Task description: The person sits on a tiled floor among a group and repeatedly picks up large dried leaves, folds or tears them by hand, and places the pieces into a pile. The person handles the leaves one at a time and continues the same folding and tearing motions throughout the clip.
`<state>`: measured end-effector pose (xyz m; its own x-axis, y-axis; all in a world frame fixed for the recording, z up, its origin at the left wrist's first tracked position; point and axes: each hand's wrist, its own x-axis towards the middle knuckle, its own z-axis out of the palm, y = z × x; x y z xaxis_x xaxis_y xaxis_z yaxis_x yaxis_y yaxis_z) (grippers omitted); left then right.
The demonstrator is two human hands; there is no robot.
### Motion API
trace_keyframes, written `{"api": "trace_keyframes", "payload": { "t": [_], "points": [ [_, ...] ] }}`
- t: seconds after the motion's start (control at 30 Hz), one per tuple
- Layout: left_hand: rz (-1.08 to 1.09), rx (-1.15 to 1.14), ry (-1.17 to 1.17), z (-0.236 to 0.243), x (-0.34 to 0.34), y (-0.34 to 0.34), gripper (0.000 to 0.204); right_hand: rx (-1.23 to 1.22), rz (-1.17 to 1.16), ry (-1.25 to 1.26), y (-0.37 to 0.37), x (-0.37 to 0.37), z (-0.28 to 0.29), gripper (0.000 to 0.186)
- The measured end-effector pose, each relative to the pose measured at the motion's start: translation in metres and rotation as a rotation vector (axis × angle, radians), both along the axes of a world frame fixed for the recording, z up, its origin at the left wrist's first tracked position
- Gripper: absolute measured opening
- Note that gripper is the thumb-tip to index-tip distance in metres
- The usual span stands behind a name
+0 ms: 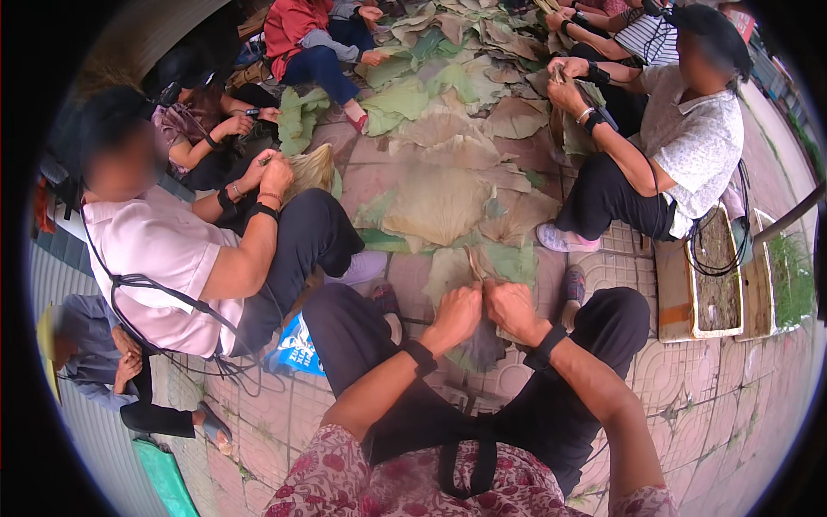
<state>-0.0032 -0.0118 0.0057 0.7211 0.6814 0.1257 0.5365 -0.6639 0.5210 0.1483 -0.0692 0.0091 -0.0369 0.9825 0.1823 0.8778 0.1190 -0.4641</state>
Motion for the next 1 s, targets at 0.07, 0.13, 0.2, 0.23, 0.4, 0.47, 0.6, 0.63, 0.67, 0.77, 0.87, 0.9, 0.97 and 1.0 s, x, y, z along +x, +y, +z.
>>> {"api": "trace_keyframes", "payload": {
  "t": [0.07, 0.13, 0.2, 0.23, 0.4, 0.47, 0.6, 0.63, 0.67, 0.77, 0.87, 0.9, 0.97, 1.0],
  "points": [
    [0.024, -0.06, 0.015, 0.006, 0.003, 0.0, 0.012, -0.032, -0.037, 0.071, 0.002, 0.001, -0.003, 0.009],
    [0.028, -0.049, 0.019, 0.015, 0.001, 0.003, 0.011, -0.071, -0.105, 0.172, 0.008, 0.003, -0.002, 0.009],
    [0.04, -0.044, 0.02, 0.016, 0.001, 0.004, 0.011, -0.039, -0.101, 0.299, 0.008, 0.007, -0.002, 0.01],
    [0.055, -0.042, 0.021, 0.016, 0.001, 0.006, 0.011, -0.018, -0.094, 0.361, 0.009, 0.007, 0.0, 0.012],
    [0.05, -0.07, 0.081, 0.02, -0.001, 0.003, 0.012, 0.015, 0.005, 0.084, 0.002, 0.003, 0.005, 0.016],
    [0.055, -0.073, 0.092, 0.019, 0.0, 0.003, 0.013, -0.002, 0.036, 0.036, 0.002, 0.002, 0.006, 0.015],
    [0.092, -0.11, 0.024, 0.021, -0.003, 0.007, 0.013, -0.076, 0.076, 0.004, 0.004, 0.002, 0.009, 0.014],
    [0.069, -0.119, 0.01, 0.021, -0.004, 0.007, 0.013, -0.1, 0.079, -0.001, 0.004, 0.002, 0.009, 0.015],
    [0.047, -0.128, -0.005, 0.021, -0.006, 0.009, 0.013, -0.058, 0.078, 0.096, 0.004, 0.003, 0.006, 0.017],
    [-0.029, -0.125, -0.003, 0.018, -0.009, 0.023, 0.012, 0.021, 0.052, 0.376, 0.009, 0.011, -0.006, 0.021],
    [-0.004, -0.163, -0.104, 0.025, -0.012, 0.023, 0.011, -0.008, 0.026, 0.475, 0.01, 0.009, 0.001, 0.022],
    [-0.012, -0.147, -0.059, 0.023, -0.013, 0.022, 0.012, -0.027, 0.043, 0.394, 0.007, 0.01, 0.007, 0.02],
    [-0.033, -0.111, 0.029, 0.022, -0.014, 0.016, 0.014, -0.061, 0.034, 0.246, 0.004, 0.004, 0.017, 0.016],
    [-0.039, -0.115, 0.027, 0.021, -0.014, 0.014, 0.014, -0.077, 0.012, 0.18, 0.002, -0.001, 0.017, 0.013]
  ]
}}
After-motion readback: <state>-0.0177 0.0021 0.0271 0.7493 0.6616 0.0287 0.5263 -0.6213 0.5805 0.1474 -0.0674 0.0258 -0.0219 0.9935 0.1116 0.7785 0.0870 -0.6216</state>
